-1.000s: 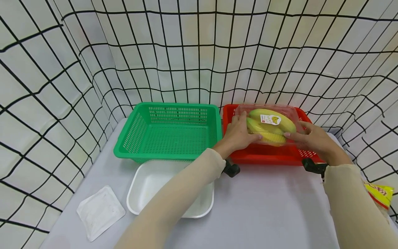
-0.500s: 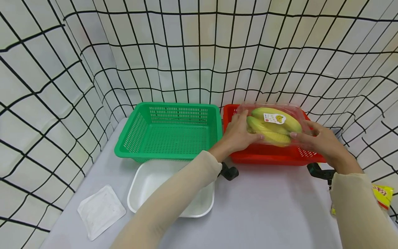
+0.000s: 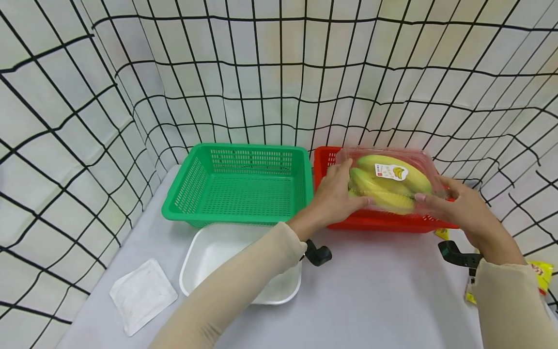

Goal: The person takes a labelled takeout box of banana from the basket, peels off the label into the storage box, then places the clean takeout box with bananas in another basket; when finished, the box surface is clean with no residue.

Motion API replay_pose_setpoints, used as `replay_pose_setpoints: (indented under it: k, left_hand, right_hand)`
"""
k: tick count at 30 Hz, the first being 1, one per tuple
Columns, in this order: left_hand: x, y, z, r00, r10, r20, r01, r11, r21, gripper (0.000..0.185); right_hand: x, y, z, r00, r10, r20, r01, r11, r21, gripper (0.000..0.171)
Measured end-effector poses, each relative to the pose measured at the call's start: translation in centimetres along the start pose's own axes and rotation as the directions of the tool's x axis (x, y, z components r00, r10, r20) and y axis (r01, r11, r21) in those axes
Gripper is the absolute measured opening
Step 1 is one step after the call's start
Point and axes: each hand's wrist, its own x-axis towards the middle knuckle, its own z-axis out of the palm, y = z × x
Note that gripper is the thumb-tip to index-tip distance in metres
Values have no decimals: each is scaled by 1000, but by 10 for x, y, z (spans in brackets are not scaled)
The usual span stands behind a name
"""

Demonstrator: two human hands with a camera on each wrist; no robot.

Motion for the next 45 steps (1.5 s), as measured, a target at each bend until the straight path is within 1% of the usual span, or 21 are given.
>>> replay_pose_setpoints:
  k: [5,11,14,18,20,24,28,31,35,41,45]
  left_hand:
    - [-8,-1,0,1000,21,6,-21,1000,-6,101]
    - [-16,1,0,1000,9,-8,-9,999,-32,110]
    - [-20,3,0,1000,5,-12,-5,999,-46,110]
    - [-26,4,-1,1000,1,-16,-3,998,-71,108]
    - [-30,4,-1,1000,-2,-17,1,996,-84,107]
    - [-41,6,-1,1000,-6,-12,5,995,-103,107]
    - [-51,7,2,1000,-6,-14,5,994,-108,107]
    - [-58,8,3,1000,-8,-26,5,995,-104,107]
    - [-66,9,5,999,-7,-40,3,995,-100,106]
    - [-80,9,8,999,3,-32,-7,989,-146,105]
    - [-89,8,10,999,23,-28,-28,984,-177,104]
  right_hand:
    - [-9,-1,3,1000,-2,-30,2,1000,-3,99]
    - [-20,0,4,999,-11,-42,11,1000,14,96]
    - [-25,1,5,998,-8,-55,9,1000,10,96]
    - [-32,1,7,997,-30,-71,31,999,9,92]
    - [-35,2,8,996,-46,-77,47,999,8,88]
    - [-43,5,10,992,-74,-107,72,997,-26,81]
    - [-52,10,14,987,-99,-123,95,995,-37,80]
    - [-56,13,16,986,-106,-130,103,994,-33,83]
    - [-60,16,20,985,-98,-141,93,995,-39,85]
    - [-71,22,27,987,-29,-158,21,998,-53,92]
    - [-79,27,32,984,-23,-176,21,1000,-17,91]
